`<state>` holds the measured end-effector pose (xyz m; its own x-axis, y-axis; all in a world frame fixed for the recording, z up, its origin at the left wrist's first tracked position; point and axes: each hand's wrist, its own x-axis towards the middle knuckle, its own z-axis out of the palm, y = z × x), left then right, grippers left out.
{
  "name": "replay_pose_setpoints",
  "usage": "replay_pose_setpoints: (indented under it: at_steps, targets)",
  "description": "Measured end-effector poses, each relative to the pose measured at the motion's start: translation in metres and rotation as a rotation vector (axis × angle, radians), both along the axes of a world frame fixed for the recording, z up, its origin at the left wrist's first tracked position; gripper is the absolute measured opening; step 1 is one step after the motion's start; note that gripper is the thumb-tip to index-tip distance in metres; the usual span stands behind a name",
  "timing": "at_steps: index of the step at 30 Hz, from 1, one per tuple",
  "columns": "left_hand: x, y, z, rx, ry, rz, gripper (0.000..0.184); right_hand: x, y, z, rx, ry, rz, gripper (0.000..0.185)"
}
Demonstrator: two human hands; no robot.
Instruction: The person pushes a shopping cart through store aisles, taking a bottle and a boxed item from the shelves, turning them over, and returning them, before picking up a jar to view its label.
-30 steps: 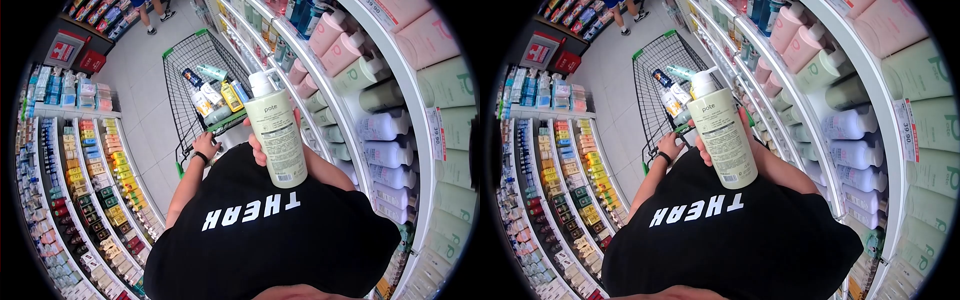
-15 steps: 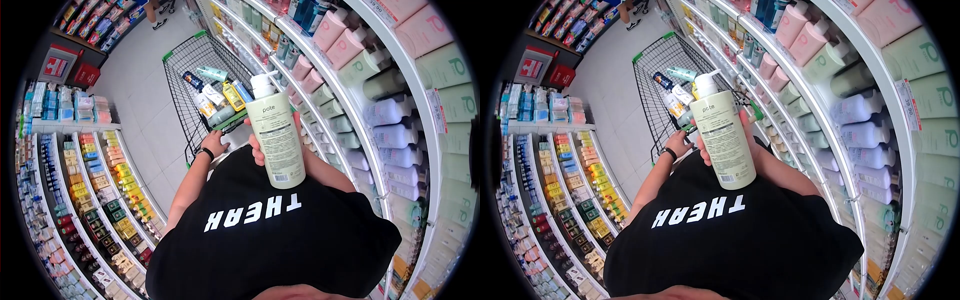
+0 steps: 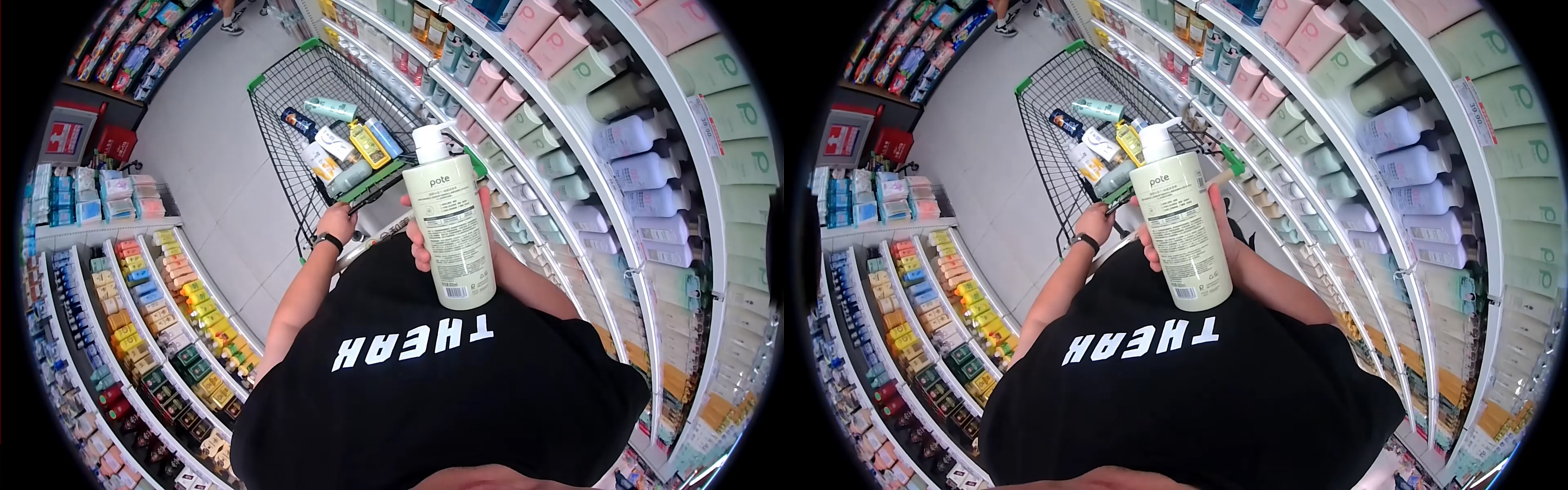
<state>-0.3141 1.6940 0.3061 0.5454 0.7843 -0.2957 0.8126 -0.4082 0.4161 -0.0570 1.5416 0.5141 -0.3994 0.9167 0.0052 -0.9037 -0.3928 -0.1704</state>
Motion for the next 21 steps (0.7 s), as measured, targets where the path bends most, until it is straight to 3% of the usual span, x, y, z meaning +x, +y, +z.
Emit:
replay_pose_setpoints:
  at_steps: [3,21]
  targets:
    - [-0.004,-0.008,0.002,0.152,0.030,0.057,0.021,-0.001,-0.005,0.001,0.005,-0.022,-0.014,0.126]
    - [-0.037,-0.010,-0.005,0.151,0.035,0.031,0.020,-0.018,0.011,0.004,-0.064,0.029,0.137,0.123]
